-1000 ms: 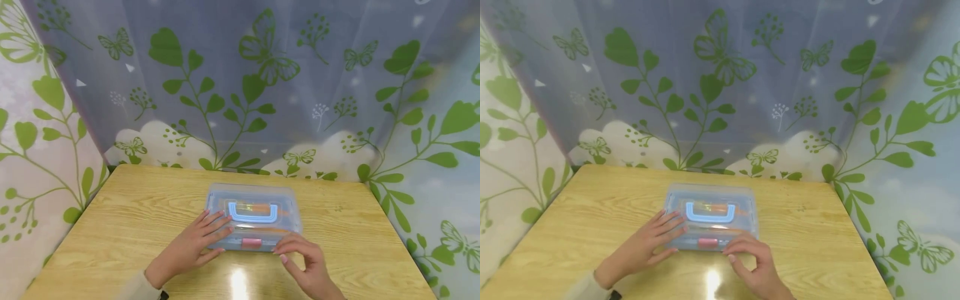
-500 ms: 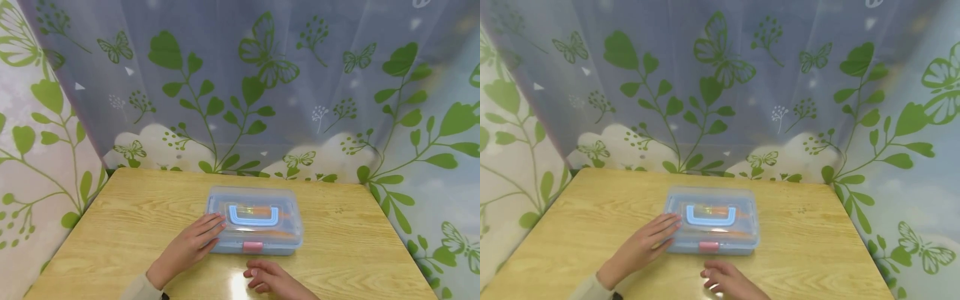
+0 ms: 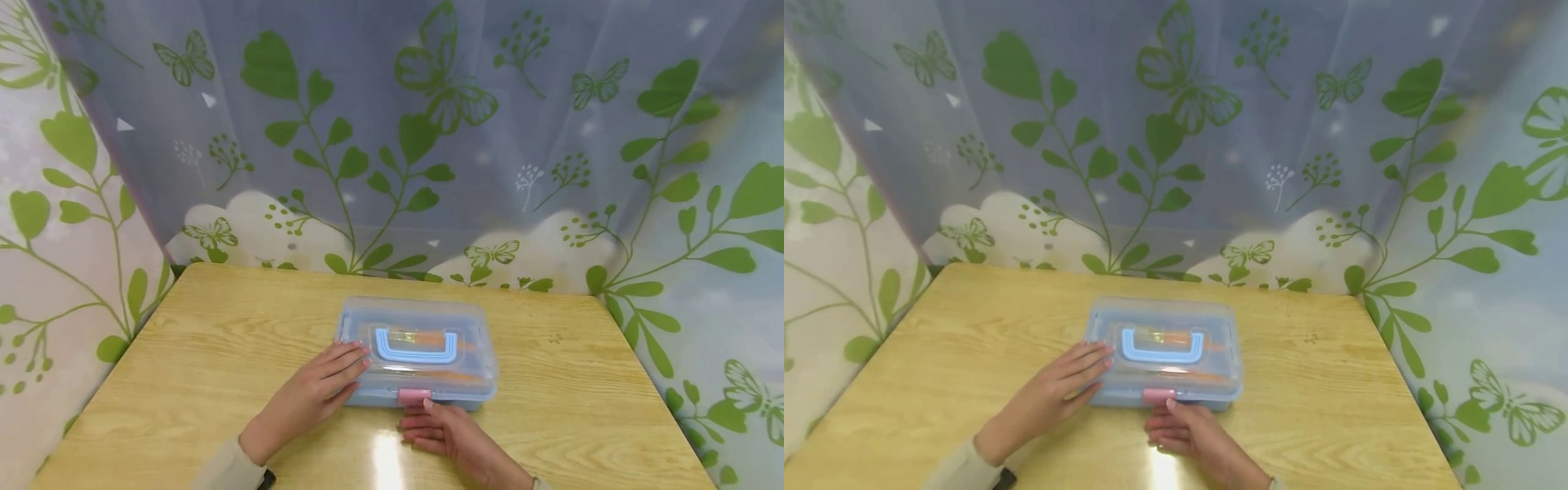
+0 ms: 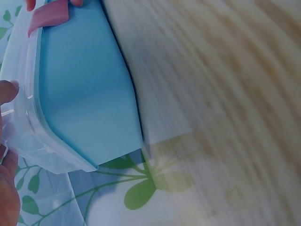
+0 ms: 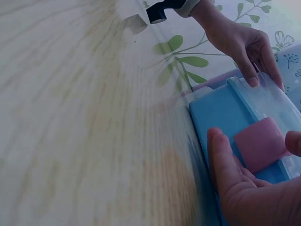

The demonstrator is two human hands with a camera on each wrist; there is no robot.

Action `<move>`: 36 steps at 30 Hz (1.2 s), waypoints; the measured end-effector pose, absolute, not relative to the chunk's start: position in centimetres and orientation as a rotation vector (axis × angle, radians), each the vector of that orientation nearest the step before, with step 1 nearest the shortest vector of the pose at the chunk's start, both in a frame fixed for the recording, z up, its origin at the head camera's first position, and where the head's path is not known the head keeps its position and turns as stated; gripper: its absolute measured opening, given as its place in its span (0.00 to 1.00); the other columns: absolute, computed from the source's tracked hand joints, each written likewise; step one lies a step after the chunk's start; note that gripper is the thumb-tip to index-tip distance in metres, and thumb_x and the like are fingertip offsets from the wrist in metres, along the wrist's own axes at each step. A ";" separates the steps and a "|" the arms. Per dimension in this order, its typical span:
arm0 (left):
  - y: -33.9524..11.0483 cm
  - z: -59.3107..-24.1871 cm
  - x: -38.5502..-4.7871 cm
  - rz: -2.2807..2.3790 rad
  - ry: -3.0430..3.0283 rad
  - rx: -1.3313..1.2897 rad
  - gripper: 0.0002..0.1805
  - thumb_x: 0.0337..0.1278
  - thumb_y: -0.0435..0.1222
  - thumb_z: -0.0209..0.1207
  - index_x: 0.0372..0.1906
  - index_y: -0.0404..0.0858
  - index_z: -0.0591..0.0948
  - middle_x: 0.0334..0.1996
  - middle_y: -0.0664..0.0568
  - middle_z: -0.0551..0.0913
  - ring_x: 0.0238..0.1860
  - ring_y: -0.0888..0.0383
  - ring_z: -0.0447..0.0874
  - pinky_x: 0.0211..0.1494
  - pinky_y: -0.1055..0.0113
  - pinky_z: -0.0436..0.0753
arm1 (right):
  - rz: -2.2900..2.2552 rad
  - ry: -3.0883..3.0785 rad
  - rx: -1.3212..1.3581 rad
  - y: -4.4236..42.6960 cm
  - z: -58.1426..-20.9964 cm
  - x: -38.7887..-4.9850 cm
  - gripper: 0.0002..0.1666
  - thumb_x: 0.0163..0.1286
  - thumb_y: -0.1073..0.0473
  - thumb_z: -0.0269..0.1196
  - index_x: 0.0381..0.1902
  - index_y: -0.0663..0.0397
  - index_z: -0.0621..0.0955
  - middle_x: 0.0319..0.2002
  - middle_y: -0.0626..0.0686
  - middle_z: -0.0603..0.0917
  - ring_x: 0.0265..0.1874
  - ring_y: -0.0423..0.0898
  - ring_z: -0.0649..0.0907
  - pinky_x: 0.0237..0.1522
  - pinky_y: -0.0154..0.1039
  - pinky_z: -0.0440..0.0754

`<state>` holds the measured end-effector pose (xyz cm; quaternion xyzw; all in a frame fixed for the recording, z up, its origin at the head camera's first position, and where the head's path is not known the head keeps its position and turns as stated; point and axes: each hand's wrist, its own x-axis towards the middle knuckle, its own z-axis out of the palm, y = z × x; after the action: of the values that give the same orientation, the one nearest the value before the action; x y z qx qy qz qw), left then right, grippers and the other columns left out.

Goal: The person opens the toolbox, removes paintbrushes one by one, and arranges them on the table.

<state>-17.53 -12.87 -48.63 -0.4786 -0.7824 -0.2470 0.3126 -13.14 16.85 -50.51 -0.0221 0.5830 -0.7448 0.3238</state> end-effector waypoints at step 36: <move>-12.8 -48.3 -17.9 -0.640 -2.044 -1.267 0.26 0.49 0.31 0.72 0.58 0.33 0.85 0.61 0.43 0.83 0.62 0.44 0.82 0.77 0.60 0.65 | -2.198 1.469 0.259 15.3 -51.4 -13.2 0.28 0.77 0.47 0.55 0.55 0.69 0.81 0.41 0.59 0.90 0.44 0.47 0.89 0.53 0.40 0.86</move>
<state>-17.89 -12.79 -48.25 -0.4823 -0.7781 -0.2434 0.3206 -13.22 15.31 -51.41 0.0946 0.5367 -0.8033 0.2402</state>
